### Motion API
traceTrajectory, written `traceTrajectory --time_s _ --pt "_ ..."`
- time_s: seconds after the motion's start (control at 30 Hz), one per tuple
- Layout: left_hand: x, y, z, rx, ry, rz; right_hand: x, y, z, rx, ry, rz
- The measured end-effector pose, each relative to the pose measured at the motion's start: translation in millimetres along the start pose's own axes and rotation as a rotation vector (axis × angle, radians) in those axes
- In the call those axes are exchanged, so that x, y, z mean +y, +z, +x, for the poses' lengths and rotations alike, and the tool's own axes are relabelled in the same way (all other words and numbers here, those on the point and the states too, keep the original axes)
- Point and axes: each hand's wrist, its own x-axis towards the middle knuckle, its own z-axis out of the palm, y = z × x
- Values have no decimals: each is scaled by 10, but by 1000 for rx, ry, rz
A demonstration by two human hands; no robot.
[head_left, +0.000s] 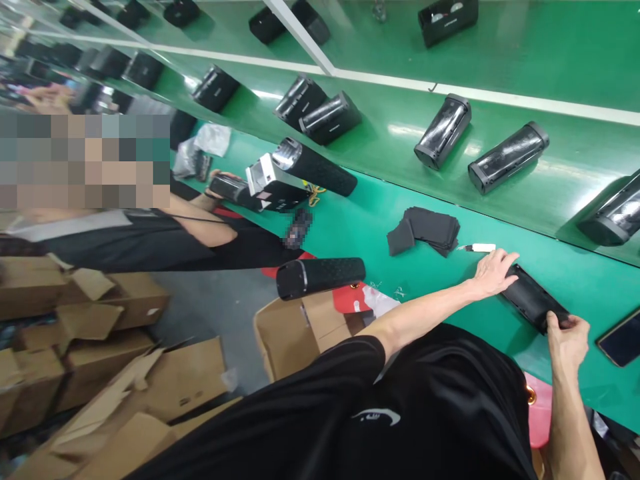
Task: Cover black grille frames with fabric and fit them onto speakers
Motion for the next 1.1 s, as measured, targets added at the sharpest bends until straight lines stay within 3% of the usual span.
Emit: traceTrajectory --time_s 0.2,0.4,0.57,0.8,1.1 --pt "-13 -66 141 -61 43 -83 -119 -84 114 -39 -40 84" --pt "-34 -411 30 -200 -108 -683 -278 -296 176 -252 11 397" --pt "-20 -703 -134 -240 -164 -1058 -600 -542 51 -393 182 778" --pt "14 -1017 -370 -229 -173 -1240 -856 -784 -198 -460 148 854" --pt "61 -1151 -556 -154 -112 -1218 -900 -777 -357 -394 79 834"
